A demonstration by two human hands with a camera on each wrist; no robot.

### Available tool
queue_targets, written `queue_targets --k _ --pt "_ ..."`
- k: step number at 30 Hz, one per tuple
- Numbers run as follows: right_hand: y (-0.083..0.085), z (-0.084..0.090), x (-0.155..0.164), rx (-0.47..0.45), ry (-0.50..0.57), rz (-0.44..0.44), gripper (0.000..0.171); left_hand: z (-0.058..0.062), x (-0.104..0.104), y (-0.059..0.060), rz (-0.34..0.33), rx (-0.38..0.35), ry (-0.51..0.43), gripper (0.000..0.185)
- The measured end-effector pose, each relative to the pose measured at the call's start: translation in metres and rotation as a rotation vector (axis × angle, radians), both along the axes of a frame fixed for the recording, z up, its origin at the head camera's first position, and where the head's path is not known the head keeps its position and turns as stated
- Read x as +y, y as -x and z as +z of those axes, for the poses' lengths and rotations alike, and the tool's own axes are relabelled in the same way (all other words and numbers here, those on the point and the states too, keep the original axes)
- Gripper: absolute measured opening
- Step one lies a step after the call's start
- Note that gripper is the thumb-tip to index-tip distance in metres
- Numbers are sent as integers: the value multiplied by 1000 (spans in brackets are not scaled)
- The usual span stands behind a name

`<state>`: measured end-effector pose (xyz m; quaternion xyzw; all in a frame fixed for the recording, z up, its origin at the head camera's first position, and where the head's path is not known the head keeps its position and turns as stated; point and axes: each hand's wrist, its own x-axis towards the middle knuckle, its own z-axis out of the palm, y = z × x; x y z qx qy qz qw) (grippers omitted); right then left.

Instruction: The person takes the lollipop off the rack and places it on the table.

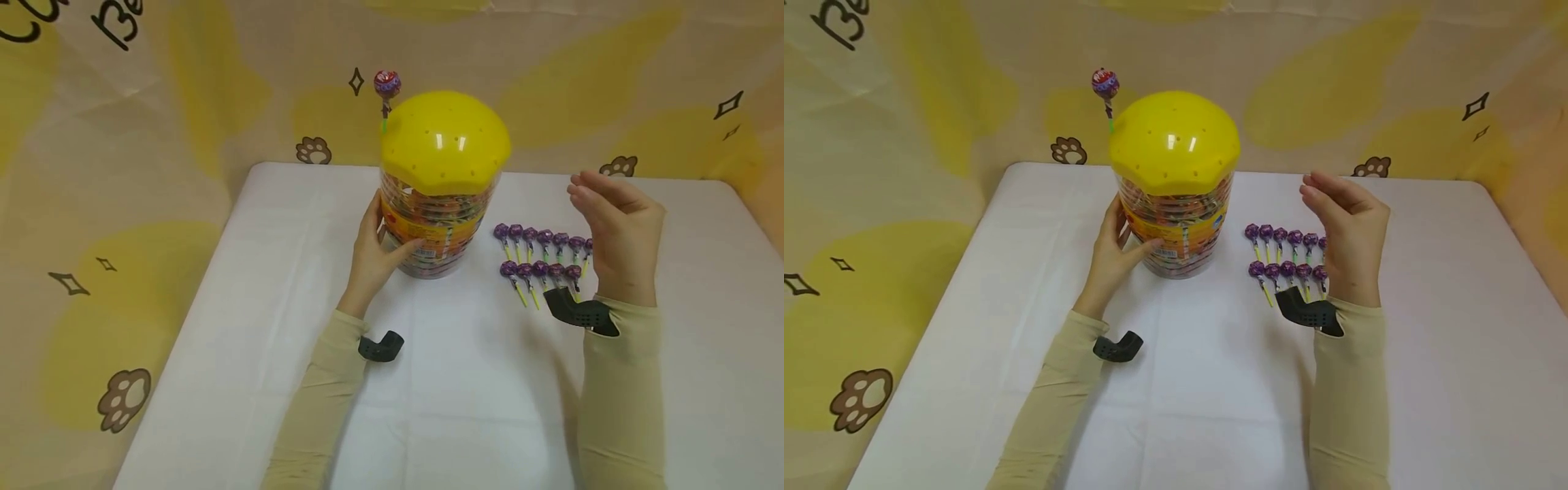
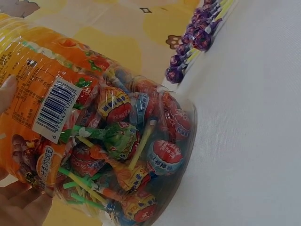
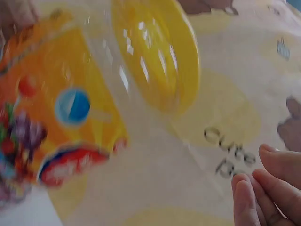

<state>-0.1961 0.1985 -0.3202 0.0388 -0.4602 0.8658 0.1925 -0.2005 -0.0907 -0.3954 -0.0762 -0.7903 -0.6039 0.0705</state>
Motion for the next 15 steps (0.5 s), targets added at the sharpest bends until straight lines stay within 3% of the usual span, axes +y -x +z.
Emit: queue_targets --k 5,15 --pt "4 28 -30 37 -145 86 28 2 0 0 3 19 4 95" --pt "16 70 -77 89 -287 154 25 3 0 -3 11 -5 13 97"
